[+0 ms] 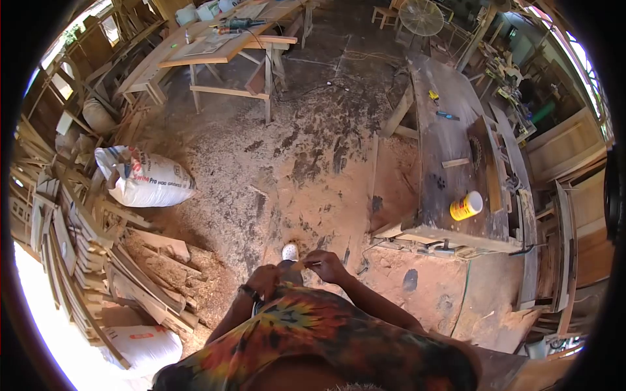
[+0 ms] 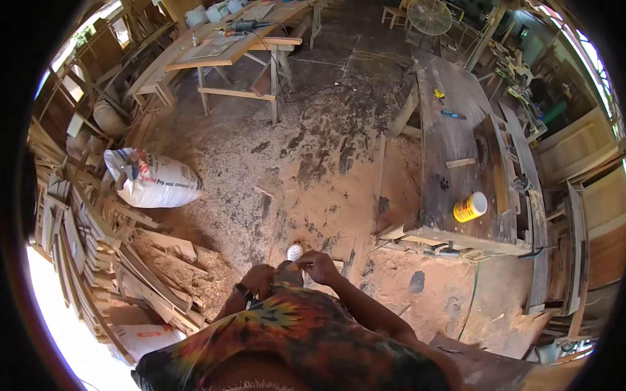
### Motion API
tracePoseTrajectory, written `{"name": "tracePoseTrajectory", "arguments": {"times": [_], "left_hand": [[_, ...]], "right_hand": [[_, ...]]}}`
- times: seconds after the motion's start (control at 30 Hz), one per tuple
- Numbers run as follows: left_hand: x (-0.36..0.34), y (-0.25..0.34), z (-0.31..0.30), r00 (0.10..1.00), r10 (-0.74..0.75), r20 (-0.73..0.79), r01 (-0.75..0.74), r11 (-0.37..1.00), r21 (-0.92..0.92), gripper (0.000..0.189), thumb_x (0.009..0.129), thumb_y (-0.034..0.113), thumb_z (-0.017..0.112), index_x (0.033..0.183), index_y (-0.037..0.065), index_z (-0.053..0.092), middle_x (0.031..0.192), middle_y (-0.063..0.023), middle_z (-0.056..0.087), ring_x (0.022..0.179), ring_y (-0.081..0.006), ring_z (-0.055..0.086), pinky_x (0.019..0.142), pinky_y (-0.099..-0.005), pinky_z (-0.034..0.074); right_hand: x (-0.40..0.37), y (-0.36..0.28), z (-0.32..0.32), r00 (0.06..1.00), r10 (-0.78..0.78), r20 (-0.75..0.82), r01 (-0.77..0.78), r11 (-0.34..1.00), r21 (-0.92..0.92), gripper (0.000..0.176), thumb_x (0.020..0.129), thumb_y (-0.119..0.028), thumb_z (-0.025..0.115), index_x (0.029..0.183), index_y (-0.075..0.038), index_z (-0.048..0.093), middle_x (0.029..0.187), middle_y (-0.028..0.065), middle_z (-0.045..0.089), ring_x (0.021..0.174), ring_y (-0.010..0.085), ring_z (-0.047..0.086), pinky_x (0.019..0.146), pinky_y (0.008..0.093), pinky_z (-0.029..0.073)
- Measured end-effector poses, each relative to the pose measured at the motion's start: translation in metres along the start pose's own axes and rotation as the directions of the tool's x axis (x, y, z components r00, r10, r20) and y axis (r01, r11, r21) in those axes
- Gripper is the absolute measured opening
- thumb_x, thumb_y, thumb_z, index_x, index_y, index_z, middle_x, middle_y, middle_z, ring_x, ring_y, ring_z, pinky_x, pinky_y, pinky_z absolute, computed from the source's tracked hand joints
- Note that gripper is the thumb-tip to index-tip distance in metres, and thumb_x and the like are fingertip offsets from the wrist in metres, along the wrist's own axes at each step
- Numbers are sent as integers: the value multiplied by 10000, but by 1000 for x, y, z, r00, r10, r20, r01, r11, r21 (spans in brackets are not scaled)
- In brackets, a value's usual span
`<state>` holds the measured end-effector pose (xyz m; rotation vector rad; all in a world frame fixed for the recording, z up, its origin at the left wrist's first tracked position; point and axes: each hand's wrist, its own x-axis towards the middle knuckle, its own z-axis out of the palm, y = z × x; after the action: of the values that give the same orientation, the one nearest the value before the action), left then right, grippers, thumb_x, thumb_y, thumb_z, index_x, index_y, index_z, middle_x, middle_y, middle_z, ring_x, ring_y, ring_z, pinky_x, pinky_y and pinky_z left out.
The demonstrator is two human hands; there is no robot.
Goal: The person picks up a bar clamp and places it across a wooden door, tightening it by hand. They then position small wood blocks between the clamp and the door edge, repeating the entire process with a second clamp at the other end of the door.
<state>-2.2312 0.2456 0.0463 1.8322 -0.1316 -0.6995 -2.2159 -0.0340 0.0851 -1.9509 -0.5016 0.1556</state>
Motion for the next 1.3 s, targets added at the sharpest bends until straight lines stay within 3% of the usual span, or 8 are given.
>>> {"name": "tracePoseTrajectory", "arguments": {"times": [0.03,0.1,0.47,0.67,0.73,0.8,1.13,1.3], "left_hand": [[40,33,-11,940,-329,88,338,864,-372,218,885,218,672,1015,47,706,791,-36,658,681,-139,612,645,-298,509],[103,116,-50,961,-176,211,184,983,-16,268,896,231,672,1091,51,705,843,-38,683,752,-113,627,687,-276,511],[530,270,-101,809,-270,523,535,708,-462,399,999,385,523,1174,31,575,1034,-119,676,564,-149,566,548,-298,502],[732,346,-145,920,-336,201,383,666,-640,314,964,265,551,1209,68,565,1057,-87,641,682,-204,630,605,-314,520],[794,342,-187,966,233,109,-257,861,438,322,927,191,578,1208,37,546,1053,-94,633,729,-232,658,579,-329,522],[833,425,-208,940,-311,-140,181,804,-567,329,893,118,588,1197,8,525,1016,-113,630,768,-243,680,551,-336,526],[1197,430,-289,939,-270,-211,71,756,-651,453,819,0,658,1248,-42,518,931,-149,648,698,-211,650,539,-306,527],[1399,585,-302,969,-248,-6,216,855,-472,340,893,113,619,1191,-48,591,949,-115,668,741,-169,645,614,-306,538]], "right_hand": [[24,2,-23,999,42,-22,-43,997,-64,208,798,-12,722,1005,-28,724,1060,165,666,910,288,681,775,344,571],[71,16,-62,981,137,-140,-139,990,-5,219,793,0,716,1010,-30,723,1083,164,663,922,292,682,781,347,572],[347,155,-277,713,149,-685,-280,956,-84,259,773,22,659,1005,-71,726,1133,174,654,988,367,654,835,412,540],[514,227,-445,932,57,-359,-112,985,-133,422,744,9,637,1150,-102,657,1298,187,562,1099,393,604,884,448,521],[562,236,-507,909,121,-399,-180,977,-113,427,728,42,644,1143,-57,659,1271,206,570,1184,403,551,916,442,510],[611,261,-568,919,126,-372,-182,976,-120,427,726,21,659,1147,-51,655,1303,207,545,1145,414,571,900,439,517],[835,512,-803,919,260,-297,-367,839,-401,360,748,-112,724,1095,-26,678,1140,210,641,1045,380,624,885,429,519],[937,523,-933,791,496,-357,-562,820,-106,386,763,-161,757,1116,-29,676,1136,181,653,893,294,695,782,368,556]]}}
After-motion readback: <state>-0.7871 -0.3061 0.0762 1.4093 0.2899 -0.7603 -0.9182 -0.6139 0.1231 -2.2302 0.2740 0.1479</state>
